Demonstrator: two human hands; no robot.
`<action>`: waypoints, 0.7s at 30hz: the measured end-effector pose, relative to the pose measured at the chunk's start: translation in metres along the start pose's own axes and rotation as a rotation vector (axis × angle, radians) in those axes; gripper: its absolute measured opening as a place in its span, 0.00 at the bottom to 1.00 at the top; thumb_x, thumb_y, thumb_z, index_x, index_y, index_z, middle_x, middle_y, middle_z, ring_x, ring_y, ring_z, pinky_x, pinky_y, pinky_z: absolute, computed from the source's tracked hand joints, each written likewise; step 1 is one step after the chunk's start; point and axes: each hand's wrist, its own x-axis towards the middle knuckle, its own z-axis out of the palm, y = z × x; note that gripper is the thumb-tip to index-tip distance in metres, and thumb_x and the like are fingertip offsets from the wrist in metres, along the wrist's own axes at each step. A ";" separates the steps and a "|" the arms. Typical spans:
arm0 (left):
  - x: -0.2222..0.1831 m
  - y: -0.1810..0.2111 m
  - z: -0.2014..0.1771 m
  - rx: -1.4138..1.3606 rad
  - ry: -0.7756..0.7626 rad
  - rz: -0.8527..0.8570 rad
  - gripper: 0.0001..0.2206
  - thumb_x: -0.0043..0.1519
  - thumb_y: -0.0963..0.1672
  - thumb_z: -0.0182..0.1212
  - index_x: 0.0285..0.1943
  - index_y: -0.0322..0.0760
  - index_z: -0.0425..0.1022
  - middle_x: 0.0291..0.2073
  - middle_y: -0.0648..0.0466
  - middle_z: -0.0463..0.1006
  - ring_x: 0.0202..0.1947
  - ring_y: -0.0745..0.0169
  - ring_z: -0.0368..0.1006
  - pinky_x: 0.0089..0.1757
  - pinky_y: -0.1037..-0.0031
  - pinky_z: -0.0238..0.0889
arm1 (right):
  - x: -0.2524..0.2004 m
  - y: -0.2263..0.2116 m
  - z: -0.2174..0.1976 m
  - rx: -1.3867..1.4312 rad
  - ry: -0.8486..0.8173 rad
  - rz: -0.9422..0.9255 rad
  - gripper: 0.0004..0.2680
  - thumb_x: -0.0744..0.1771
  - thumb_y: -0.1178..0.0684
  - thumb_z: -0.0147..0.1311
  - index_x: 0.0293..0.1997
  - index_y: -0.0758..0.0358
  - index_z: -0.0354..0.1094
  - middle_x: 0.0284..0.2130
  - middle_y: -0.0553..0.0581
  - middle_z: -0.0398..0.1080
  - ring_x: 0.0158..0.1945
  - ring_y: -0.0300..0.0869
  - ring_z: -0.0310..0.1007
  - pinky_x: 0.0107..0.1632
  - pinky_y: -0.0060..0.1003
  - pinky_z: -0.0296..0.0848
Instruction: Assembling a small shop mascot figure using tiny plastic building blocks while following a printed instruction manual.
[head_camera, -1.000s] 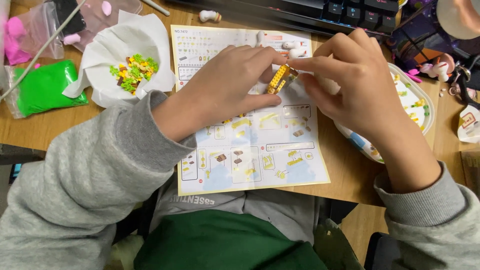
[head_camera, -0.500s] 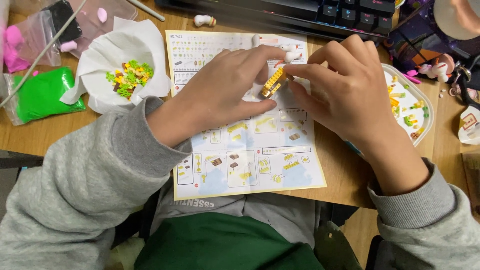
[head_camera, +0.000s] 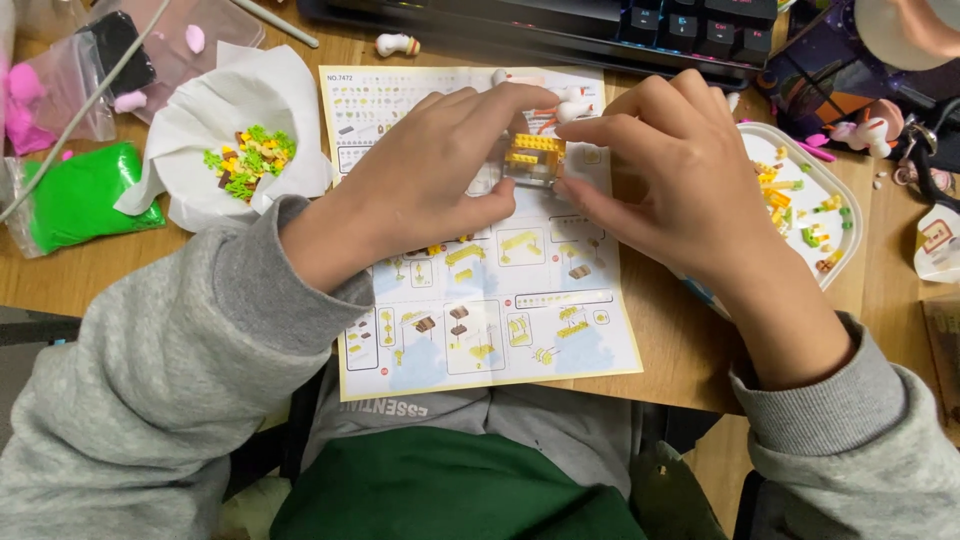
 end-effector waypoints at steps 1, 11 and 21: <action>0.000 0.001 -0.001 0.000 -0.001 0.002 0.23 0.55 0.39 0.56 0.60 0.35 0.59 0.45 0.49 0.75 0.40 0.51 0.71 0.43 0.62 0.60 | 0.000 0.000 0.000 -0.001 0.002 0.002 0.10 0.69 0.51 0.62 0.52 0.61 0.72 0.36 0.57 0.62 0.38 0.49 0.56 0.43 0.43 0.57; 0.000 0.001 -0.002 0.023 0.000 0.016 0.21 0.55 0.40 0.56 0.59 0.36 0.60 0.49 0.50 0.74 0.39 0.52 0.71 0.43 0.62 0.59 | 0.001 -0.001 0.000 0.081 -0.015 0.024 0.10 0.69 0.52 0.60 0.54 0.61 0.72 0.36 0.57 0.62 0.38 0.49 0.56 0.44 0.43 0.56; -0.001 -0.001 0.002 0.098 -0.057 -0.026 0.31 0.52 0.49 0.66 0.63 0.38 0.58 0.58 0.47 0.70 0.53 0.45 0.68 0.48 0.58 0.57 | -0.001 -0.001 -0.011 0.087 -0.124 0.069 0.21 0.63 0.46 0.66 0.59 0.61 0.66 0.40 0.58 0.64 0.42 0.51 0.57 0.47 0.43 0.57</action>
